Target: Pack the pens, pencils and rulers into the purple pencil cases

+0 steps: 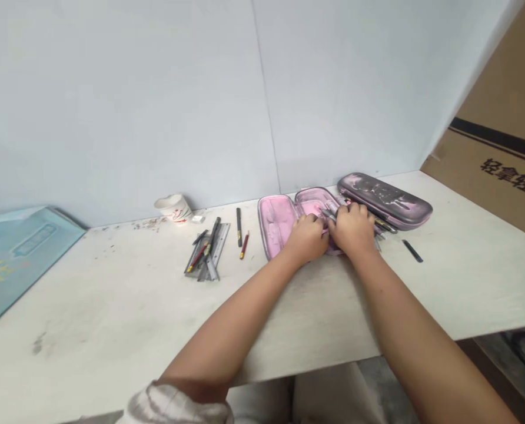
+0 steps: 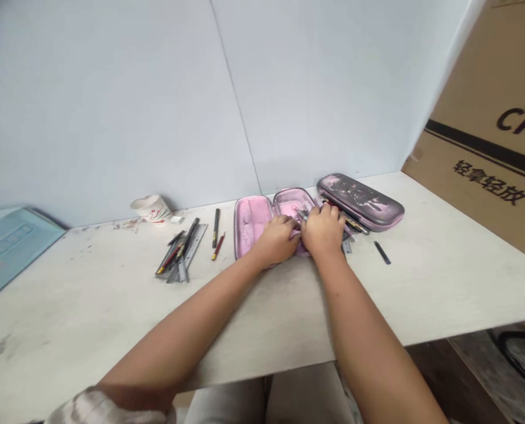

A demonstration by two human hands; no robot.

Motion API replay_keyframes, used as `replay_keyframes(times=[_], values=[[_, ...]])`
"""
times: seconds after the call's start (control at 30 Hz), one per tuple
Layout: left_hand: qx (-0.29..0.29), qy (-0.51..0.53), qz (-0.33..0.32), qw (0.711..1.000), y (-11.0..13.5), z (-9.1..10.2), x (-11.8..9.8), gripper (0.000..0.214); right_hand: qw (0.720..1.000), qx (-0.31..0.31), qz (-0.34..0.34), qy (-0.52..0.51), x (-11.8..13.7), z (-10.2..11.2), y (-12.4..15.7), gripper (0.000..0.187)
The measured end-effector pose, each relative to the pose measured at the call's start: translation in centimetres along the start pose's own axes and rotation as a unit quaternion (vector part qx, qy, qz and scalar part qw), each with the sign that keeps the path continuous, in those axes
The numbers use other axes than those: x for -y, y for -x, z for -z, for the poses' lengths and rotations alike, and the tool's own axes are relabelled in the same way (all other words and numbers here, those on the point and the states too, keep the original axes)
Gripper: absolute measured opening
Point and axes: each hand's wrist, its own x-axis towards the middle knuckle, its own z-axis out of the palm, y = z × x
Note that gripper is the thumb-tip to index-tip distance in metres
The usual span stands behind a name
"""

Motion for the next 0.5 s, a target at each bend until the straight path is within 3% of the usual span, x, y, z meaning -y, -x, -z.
replay_keyframes(times=[0.13, 0.23, 0.37, 0.5], values=[[-0.020, 0.039, -0.016, 0.999, 2.4, 1.8, 1.1, 0.028, 0.999, -0.001, 0.013, 0.036, -0.2, -0.1, 0.6, 0.040], [-0.070, 0.018, 0.023, 0.997, 5.2, 4.2, 4.1, 0.028, 0.998, -0.034, 0.031, 0.047, -0.1, -0.1, 1.0, 0.041], [-0.129, -0.071, 0.148, 0.978, 9.9, 7.4, 10.4, 0.025, 0.993, -0.070, 0.082, 0.041, 2.0, 0.3, 1.4, 0.035], [-0.132, -0.141, 0.301, 0.934, 13.9, 8.5, 15.8, 0.028, 0.984, -0.056, 0.171, 0.008, 7.3, 0.6, 1.7, 0.028]])
